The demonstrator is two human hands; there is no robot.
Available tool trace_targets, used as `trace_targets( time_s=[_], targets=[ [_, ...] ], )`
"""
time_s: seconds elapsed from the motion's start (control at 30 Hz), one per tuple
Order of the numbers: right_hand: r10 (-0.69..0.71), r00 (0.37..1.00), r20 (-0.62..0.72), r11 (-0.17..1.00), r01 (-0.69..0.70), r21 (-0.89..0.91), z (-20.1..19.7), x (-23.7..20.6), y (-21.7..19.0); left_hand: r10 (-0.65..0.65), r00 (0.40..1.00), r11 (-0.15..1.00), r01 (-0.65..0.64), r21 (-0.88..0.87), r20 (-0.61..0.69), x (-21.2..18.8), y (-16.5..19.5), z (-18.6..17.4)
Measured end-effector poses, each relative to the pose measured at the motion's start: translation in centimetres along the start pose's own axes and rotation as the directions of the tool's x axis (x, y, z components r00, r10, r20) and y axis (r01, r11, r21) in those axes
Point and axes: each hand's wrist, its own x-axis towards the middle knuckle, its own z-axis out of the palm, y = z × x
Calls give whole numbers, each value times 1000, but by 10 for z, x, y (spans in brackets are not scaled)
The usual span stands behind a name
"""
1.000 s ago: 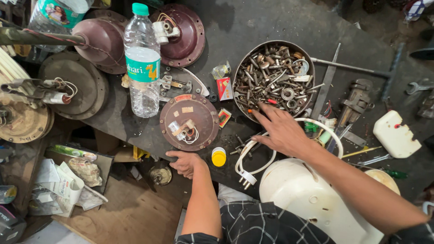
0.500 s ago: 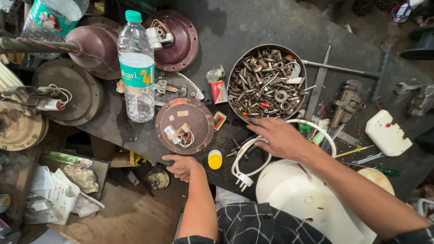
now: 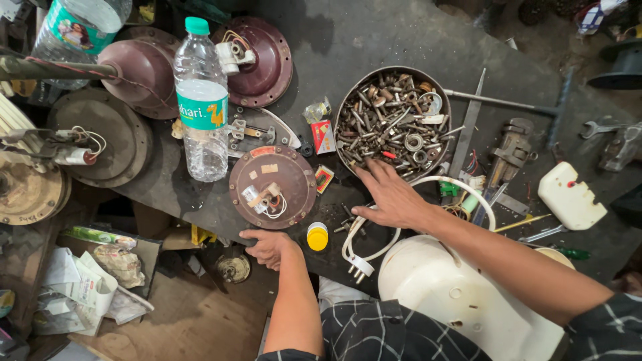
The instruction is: The person rummages through a bowl of small metal parts, then uses a screwdriver to open a white plastic appliance housing. They remove the cover, inspect the internal wiring and components, and use a screwdriver to adjust a small black component inside.
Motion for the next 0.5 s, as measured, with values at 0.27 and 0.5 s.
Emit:
trace_targets(
  time_s=[0.27,0.5],
  targets=[
    [-67,998,-14,983,68,171,-16,-20,6,48,998,999,-48,5,30,0,1,-3],
    [1,1000,-22,999,-2,-37,-25,-3,5,61,998,998,-61,14,-13,-2,1,-2]
  ],
)
